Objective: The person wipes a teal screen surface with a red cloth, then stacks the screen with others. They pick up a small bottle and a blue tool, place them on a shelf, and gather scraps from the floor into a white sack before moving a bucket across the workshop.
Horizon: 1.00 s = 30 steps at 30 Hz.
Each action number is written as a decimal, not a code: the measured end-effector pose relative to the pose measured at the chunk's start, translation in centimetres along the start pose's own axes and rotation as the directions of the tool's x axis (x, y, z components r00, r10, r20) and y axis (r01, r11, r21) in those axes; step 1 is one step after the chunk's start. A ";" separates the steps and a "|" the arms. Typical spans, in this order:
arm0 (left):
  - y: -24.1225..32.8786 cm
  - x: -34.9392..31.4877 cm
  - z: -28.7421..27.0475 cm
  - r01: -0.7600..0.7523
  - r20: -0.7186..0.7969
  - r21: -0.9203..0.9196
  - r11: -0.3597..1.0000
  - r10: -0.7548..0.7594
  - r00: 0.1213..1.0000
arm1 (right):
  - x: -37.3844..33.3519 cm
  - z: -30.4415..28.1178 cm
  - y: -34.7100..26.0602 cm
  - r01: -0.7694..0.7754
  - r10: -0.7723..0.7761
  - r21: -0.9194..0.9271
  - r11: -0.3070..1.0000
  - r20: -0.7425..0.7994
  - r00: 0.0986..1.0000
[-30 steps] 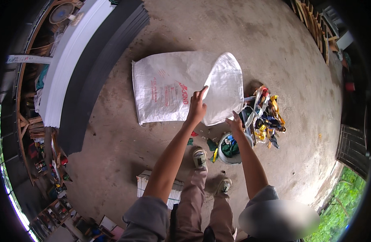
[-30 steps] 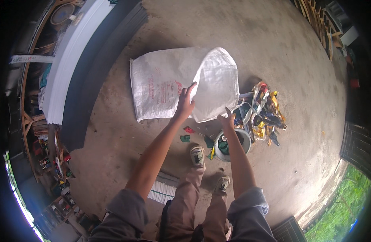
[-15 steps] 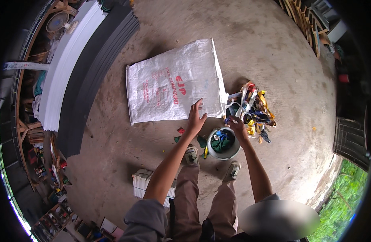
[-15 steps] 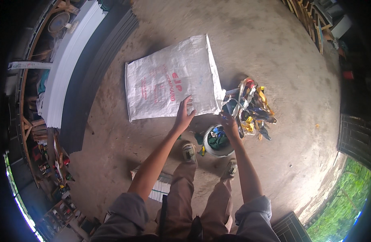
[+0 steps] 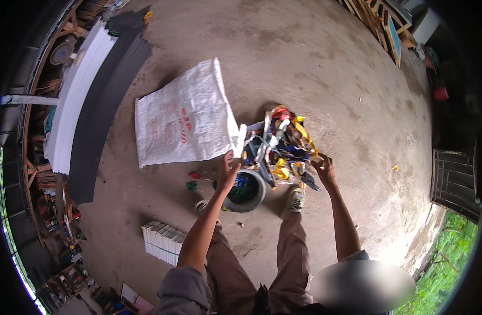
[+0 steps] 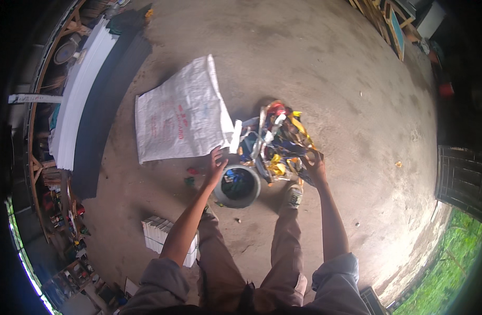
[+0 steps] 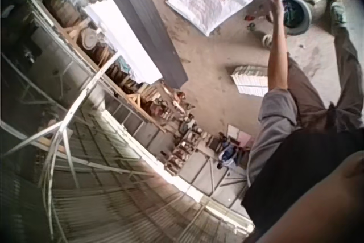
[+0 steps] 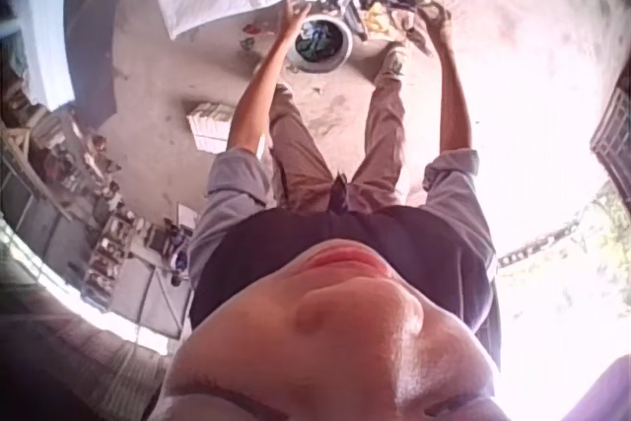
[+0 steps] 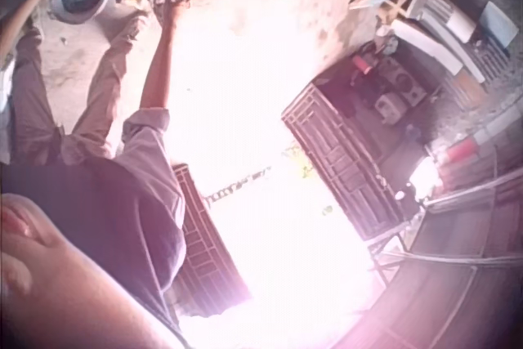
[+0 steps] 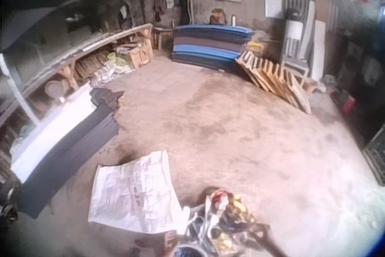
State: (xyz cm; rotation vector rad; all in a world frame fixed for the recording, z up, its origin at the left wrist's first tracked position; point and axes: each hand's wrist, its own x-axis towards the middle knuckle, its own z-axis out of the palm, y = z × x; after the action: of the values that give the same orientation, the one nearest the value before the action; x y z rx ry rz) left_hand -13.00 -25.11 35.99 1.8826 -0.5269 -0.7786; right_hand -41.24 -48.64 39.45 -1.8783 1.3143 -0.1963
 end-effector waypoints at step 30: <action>-24.1 13.9 28.0 0.332 0.081 -0.126 0.935 -0.323 0.943 | 14.5 21.3 22.7 -0.029 -0.030 0.276 0.961 0.206 0.978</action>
State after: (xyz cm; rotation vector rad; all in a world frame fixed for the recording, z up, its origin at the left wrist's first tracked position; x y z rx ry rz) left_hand -22.85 -41.94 1.69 1.8441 -0.1872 -1.0642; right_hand -39.41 -52.39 5.36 -1.6139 1.0831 -0.1693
